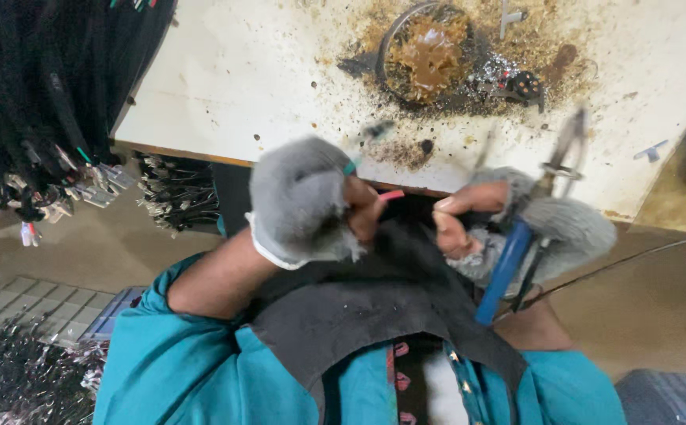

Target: The person solders wires onto small electronic components at a workbench. They hold a component in one hand and a soldering iron in the other, dip wires into flux, twist wire ends together, and apply solder to join the wires to the component terminals, working on one component at a time.

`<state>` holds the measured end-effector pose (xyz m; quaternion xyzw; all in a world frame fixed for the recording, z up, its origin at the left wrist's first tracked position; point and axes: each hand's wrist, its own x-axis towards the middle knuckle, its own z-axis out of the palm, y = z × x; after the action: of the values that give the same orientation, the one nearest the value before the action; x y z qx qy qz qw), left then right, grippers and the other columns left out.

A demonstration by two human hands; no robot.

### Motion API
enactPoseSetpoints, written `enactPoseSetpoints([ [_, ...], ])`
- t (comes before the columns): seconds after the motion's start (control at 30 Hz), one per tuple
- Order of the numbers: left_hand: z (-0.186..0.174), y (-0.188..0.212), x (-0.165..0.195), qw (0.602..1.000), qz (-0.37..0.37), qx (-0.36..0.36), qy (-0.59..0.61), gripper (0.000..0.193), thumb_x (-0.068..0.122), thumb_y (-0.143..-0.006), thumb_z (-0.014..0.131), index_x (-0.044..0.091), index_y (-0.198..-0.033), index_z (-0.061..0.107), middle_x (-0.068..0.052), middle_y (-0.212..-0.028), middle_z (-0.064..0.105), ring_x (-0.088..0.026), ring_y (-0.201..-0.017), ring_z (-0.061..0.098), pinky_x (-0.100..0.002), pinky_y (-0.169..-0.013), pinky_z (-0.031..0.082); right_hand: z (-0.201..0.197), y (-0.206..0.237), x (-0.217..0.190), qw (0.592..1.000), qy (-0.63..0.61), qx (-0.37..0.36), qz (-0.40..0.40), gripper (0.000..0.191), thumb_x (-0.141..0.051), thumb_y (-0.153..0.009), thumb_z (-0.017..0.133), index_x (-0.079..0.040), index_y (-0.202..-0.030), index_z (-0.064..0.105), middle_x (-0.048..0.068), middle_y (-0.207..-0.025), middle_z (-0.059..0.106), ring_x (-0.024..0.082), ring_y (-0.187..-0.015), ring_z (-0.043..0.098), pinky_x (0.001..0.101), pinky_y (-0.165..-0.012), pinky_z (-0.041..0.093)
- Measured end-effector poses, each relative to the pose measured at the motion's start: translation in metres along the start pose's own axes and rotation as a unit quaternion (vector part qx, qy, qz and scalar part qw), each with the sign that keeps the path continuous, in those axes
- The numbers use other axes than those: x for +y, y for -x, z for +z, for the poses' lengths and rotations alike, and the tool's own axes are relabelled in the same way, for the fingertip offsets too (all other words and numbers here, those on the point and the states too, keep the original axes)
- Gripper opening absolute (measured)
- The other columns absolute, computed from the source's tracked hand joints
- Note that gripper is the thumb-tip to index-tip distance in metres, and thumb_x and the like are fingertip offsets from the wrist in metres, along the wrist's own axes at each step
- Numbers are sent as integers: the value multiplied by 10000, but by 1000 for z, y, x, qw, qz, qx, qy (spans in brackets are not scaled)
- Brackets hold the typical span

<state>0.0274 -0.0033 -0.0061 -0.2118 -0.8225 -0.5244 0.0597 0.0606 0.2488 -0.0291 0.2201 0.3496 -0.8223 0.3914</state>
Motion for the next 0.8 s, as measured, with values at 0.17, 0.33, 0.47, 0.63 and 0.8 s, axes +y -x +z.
enactPoseSetpoints([
  [0.17,-17,-38,-21,996,-83,8,-40,176,80,-934,819,65,-904,646,-69,-830,558,-215,-780,584,-339,-672,473,23,7,-23,855,356,232,-297,119,-47,-983,713,29,-1056,658,113,-893,683,148,-784,664,263,-708,536],
  [0.33,-6,-45,-43,992,-116,8,-41,207,117,-935,835,62,-887,641,-67,-837,562,-205,-784,592,-327,-715,484,24,18,-14,801,452,239,-311,120,-37,-972,770,-31,-1059,688,50,-986,701,112,-893,687,250,-832,562],
  [0.47,0,-46,-45,990,-115,3,-80,187,108,-906,825,74,-885,642,-64,-835,557,-198,-782,597,-322,-710,487,12,5,-7,829,400,212,-327,164,-22,-989,784,-48,-1117,685,50,-1010,705,101,-887,688,245,-824,568],
  [0.63,0,-50,-44,993,-109,25,-42,192,100,-913,822,64,-919,633,-71,-849,538,-220,-794,578,-362,-725,473,4,7,1,795,451,229,-335,145,-20,-1006,791,-55,-1104,690,51,-1013,704,108,-908,688,249,-836,571],
  [0.8,2,-48,-44,987,-121,12,-106,176,104,-905,818,86,-873,646,-54,-813,537,-180,-757,587,-319,-688,473,2,10,5,785,458,235,-345,130,-19,-1023,799,-62,-1090,696,51,-1015,703,114,-928,688,253,-848,574],
])
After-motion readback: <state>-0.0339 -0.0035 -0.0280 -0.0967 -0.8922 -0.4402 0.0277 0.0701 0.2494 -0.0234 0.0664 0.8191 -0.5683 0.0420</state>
